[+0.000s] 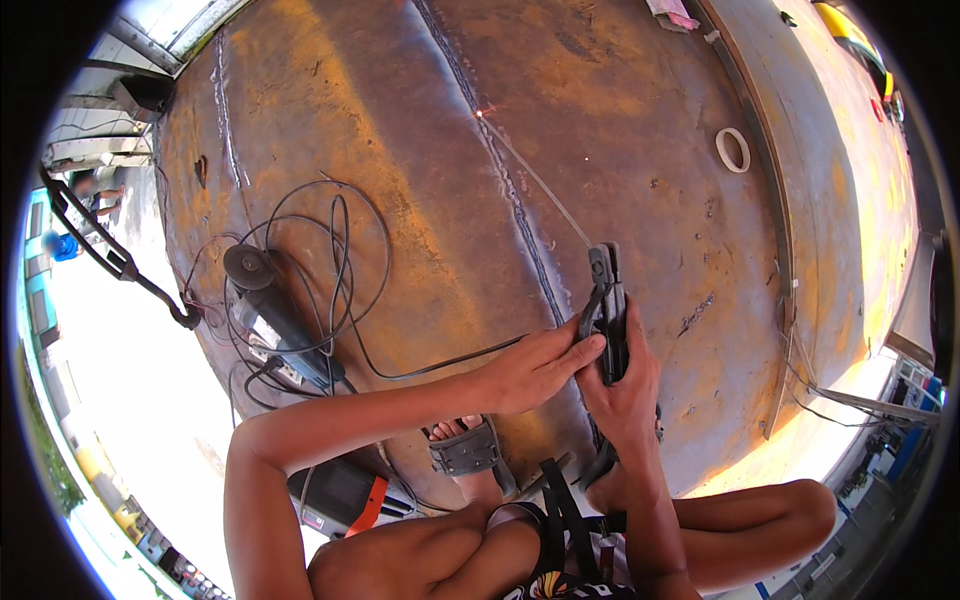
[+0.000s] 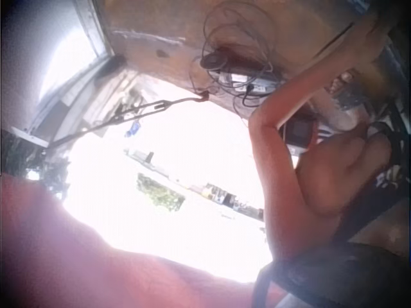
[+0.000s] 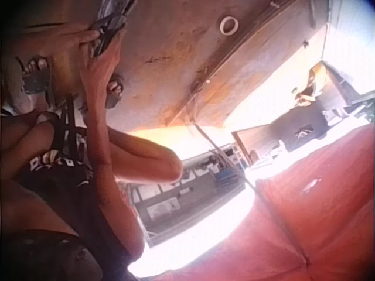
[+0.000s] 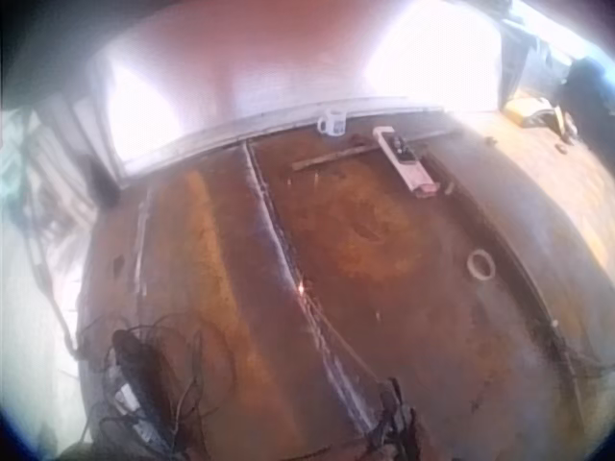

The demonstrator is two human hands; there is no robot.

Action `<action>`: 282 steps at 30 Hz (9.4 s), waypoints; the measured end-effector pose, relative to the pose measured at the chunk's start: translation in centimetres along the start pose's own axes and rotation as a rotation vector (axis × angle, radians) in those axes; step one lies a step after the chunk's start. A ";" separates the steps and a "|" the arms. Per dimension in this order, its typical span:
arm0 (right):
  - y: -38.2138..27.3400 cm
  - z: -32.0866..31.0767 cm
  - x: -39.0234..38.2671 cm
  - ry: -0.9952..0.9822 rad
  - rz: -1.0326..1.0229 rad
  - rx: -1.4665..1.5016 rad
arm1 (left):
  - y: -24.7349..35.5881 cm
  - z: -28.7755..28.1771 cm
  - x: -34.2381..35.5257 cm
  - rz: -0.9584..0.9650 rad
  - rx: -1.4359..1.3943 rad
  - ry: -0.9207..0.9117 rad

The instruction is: The person uses a welding torch to weld seams on a large, curved metal surface. They move the torch along the seams, creating bright sparks and molten metal. The person occasionally pauses to adjust their position or the welding rod.

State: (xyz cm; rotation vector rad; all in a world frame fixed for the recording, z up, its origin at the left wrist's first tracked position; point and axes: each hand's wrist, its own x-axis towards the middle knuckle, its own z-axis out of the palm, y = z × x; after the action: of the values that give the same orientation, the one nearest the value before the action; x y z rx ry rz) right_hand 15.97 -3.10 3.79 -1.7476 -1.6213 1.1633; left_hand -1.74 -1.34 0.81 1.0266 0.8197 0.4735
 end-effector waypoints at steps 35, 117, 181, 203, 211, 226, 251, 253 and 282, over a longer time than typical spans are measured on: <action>0.6 1.5 1.7 0.084 -0.020 0.067 | -0.7 0.2 0.2 0.125 -0.035 0.223; 1.5 0.9 -0.1 0.062 0.022 0.035 | -0.4 1.2 -0.8 0.003 -0.070 0.125; 1.7 1.2 -0.1 0.089 0.062 0.006 | -1.2 1.2 -0.7 -0.036 -0.078 0.127; 1.7 1.0 0.0 0.069 0.053 -0.016 | -1.0 1.3 -0.7 -0.009 -0.084 0.147; 1.8 1.0 -0.1 0.071 0.057 -0.022 | -1.0 1.4 -0.7 -0.016 -0.105 0.153; 1.9 0.9 0.0 0.059 0.062 -0.006 | -1.0 1.4 -0.7 -0.039 -0.092 0.147; 1.9 1.0 -0.1 0.064 0.057 0.006 | -1.2 1.3 -0.8 -0.042 -0.087 0.129; 2.1 1.0 -0.1 0.062 0.050 0.009 | -1.3 1.4 -0.7 -0.032 -0.091 0.134; 2.2 1.0 -0.2 0.067 0.056 -0.002 | -1.0 1.4 -0.7 -0.032 -0.096 0.133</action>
State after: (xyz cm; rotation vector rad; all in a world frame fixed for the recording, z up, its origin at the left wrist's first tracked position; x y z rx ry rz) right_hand 16.39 -3.87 1.50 -1.8246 -1.5443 1.1165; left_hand -1.06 -3.06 0.53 0.8988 0.9215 0.5526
